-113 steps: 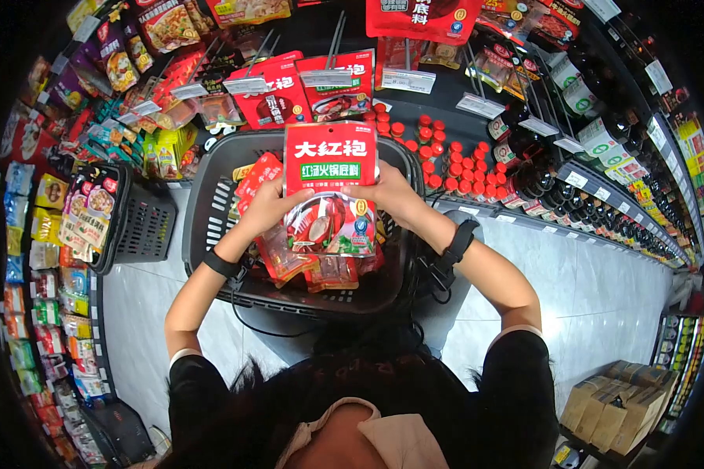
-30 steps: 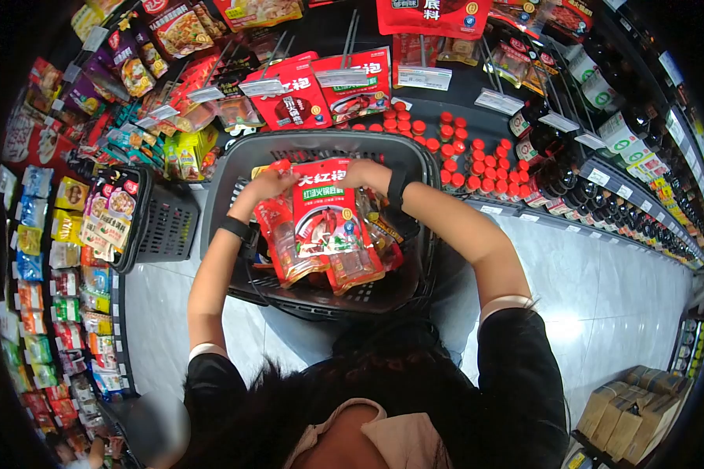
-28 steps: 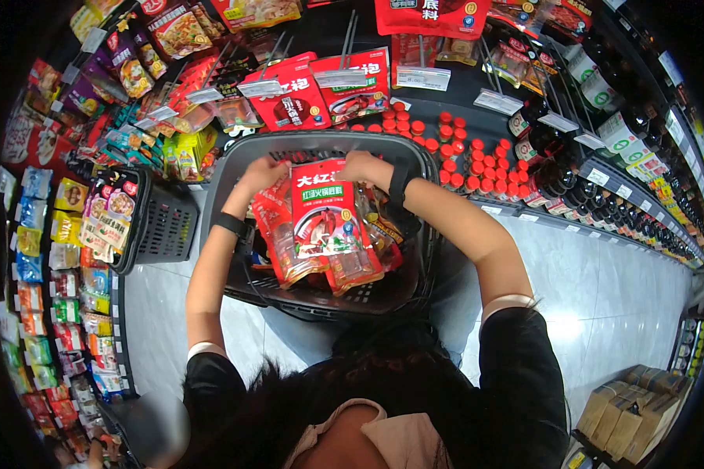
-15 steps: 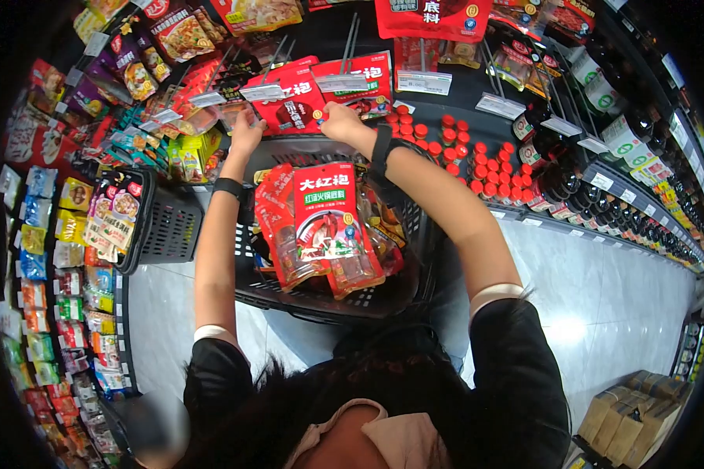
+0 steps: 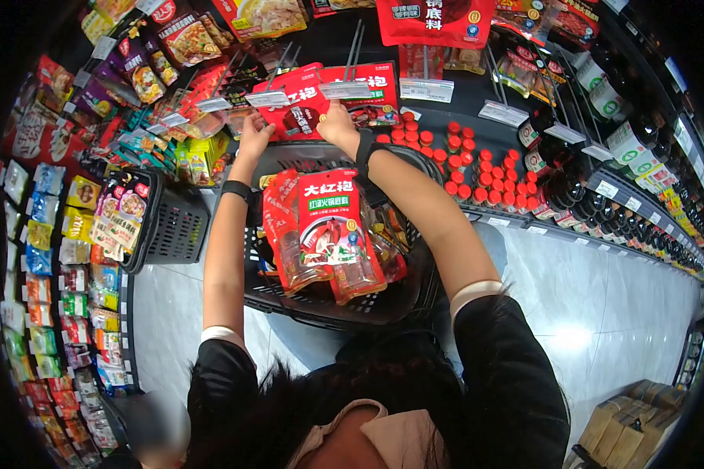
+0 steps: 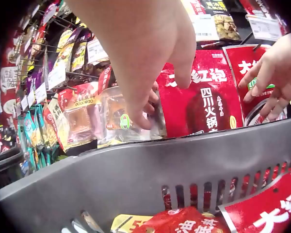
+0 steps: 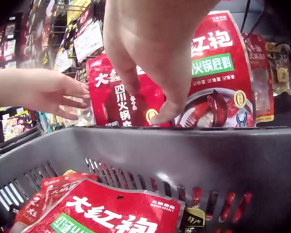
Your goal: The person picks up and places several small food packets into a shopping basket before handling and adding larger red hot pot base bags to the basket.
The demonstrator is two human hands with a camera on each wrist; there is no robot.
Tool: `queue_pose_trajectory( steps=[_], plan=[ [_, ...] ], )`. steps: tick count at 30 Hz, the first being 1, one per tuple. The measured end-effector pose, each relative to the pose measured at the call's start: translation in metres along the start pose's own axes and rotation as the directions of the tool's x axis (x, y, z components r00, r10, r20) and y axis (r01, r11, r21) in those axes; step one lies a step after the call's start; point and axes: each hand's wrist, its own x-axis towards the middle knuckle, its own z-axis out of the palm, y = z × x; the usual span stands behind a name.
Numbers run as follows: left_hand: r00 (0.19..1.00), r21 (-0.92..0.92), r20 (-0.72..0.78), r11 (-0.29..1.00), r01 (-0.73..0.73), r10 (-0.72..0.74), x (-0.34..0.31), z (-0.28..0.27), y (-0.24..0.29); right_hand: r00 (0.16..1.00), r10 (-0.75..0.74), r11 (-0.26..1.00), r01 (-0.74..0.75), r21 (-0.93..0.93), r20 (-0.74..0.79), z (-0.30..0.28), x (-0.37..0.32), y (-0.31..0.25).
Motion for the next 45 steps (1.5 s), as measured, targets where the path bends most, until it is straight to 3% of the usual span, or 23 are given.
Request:
queue_pose_trajectory(
  steps=[6,12,15,21,25,30,34,37,38,41,45],
  plan=[
    [1.000,-0.066,0.008,0.998,0.013,-0.012,0.002,0.002,-0.006,0.996,-0.084,0.995,0.084,0.045,0.006,0.003,0.011,0.009],
    [0.999,-0.070,-0.047,0.997,0.016,-0.020,-0.006,0.012,0.005,0.997,-0.073,0.986,0.077,0.145,-0.030,0.014,0.018,0.020],
    [0.998,-0.075,-0.057,0.997,0.009,-0.013,-0.007,0.020,0.003,0.987,-0.109,0.987,0.122,0.106,-0.118,0.014,0.015,0.018],
    [0.999,-0.024,-0.047,1.000,-0.001,0.000,-0.011,0.024,-0.001,0.997,-0.040,0.981,0.052,0.187,-0.069,0.015,0.016,0.018],
    [0.999,-0.062,-0.031,0.998,0.005,-0.007,-0.013,0.019,0.003,0.993,0.043,0.912,0.006,0.409,-0.111,0.028,0.024,0.027],
    [0.999,-0.066,-0.025,0.998,-0.022,0.020,-0.011,0.018,0.003,0.984,0.169,0.865,-0.179,0.469,0.064,0.033,0.035,0.038],
    [1.000,-0.024,-0.006,0.999,0.022,-0.022,-0.013,0.016,0.014,0.994,0.080,0.872,-0.104,0.479,0.071,0.018,0.022,0.020],
    [0.996,-0.203,0.032,0.975,0.093,-0.088,-0.012,0.015,0.020,0.996,0.022,0.864,-0.062,0.500,0.084,0.021,0.027,0.027],
    [0.989,-0.175,0.048,0.974,0.144,-0.137,-0.014,0.013,0.026,0.995,0.006,0.874,-0.052,0.483,0.096,0.020,0.028,0.025],
    [0.986,-0.204,0.064,0.965,0.165,-0.156,-0.016,0.009,0.034,0.988,0.016,0.736,-0.115,0.667,0.153,0.000,0.008,-0.004],
    [0.982,-0.295,0.113,0.938,0.180,-0.153,-0.006,0.009,0.016,0.975,-0.056,0.705,-0.114,0.700,0.215,0.000,0.010,-0.003]
  ],
)
